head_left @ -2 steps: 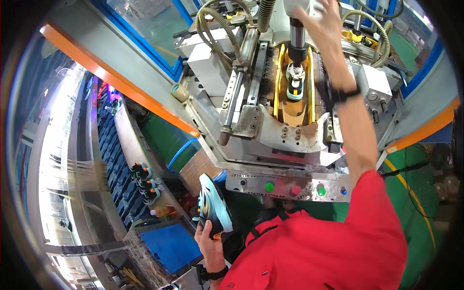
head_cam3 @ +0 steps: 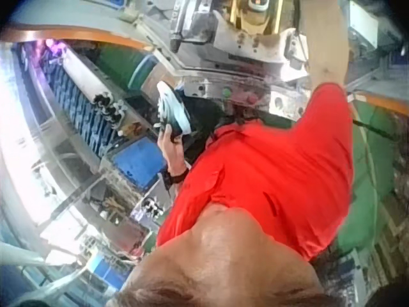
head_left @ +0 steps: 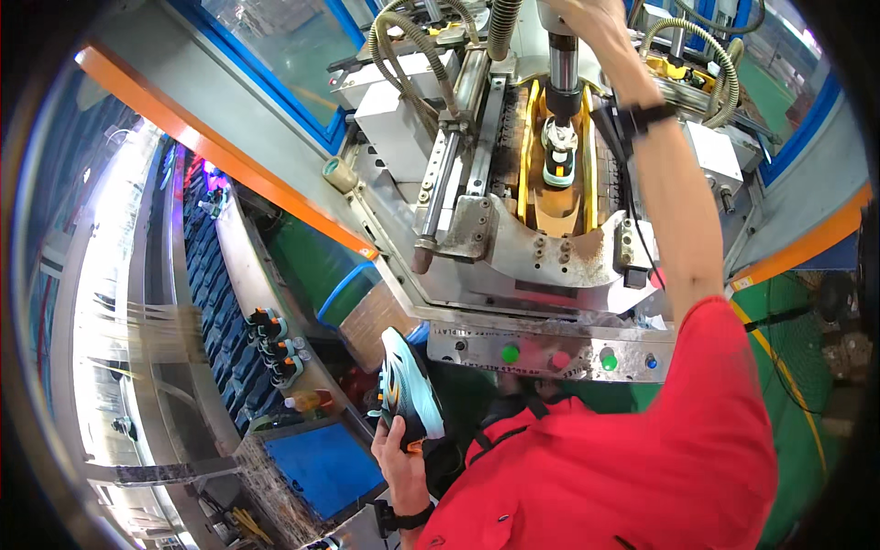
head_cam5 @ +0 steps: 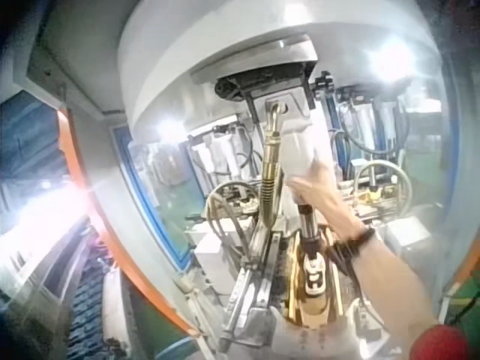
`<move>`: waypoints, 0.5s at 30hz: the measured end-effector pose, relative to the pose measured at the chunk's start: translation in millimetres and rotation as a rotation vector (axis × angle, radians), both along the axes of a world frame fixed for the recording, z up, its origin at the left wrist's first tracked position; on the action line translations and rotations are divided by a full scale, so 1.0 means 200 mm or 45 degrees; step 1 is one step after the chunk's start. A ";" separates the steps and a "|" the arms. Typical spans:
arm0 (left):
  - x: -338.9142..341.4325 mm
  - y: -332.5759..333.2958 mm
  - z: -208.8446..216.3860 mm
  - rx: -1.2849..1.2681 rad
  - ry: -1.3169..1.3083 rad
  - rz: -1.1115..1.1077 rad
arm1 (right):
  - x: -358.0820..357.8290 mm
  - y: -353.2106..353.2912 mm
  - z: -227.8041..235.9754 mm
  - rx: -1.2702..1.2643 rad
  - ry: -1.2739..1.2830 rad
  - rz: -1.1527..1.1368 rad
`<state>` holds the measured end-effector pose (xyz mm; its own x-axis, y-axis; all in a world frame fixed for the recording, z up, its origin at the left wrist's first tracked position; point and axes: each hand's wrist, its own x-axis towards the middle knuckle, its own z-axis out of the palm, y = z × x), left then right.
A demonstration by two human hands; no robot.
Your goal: Picking up a shoe, placing it in a pressing machine for sole/heel attachment, and then placing it on a conveyor belt.
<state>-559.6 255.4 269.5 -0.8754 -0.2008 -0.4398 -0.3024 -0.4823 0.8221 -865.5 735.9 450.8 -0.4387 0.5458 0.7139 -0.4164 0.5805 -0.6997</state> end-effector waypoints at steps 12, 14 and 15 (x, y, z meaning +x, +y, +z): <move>0.26 0.00 -0.06 -0.035 -0.001 0.185 | -0.09 -0.04 -0.07 -0.215 -0.118 0.334; 0.31 0.02 -0.01 -0.046 -0.060 0.196 | -0.05 0.03 -0.11 -0.059 -0.174 0.267; 0.33 0.02 -0.02 -0.064 -0.092 0.244 | -0.06 0.08 -0.14 0.015 -0.201 0.252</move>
<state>-493.6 259.5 266.3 -0.7857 -0.3837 -0.4852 -0.2682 -0.4954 0.8262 -877.0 752.2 423.0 -0.6428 0.4303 0.6337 -0.4091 0.5066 -0.7589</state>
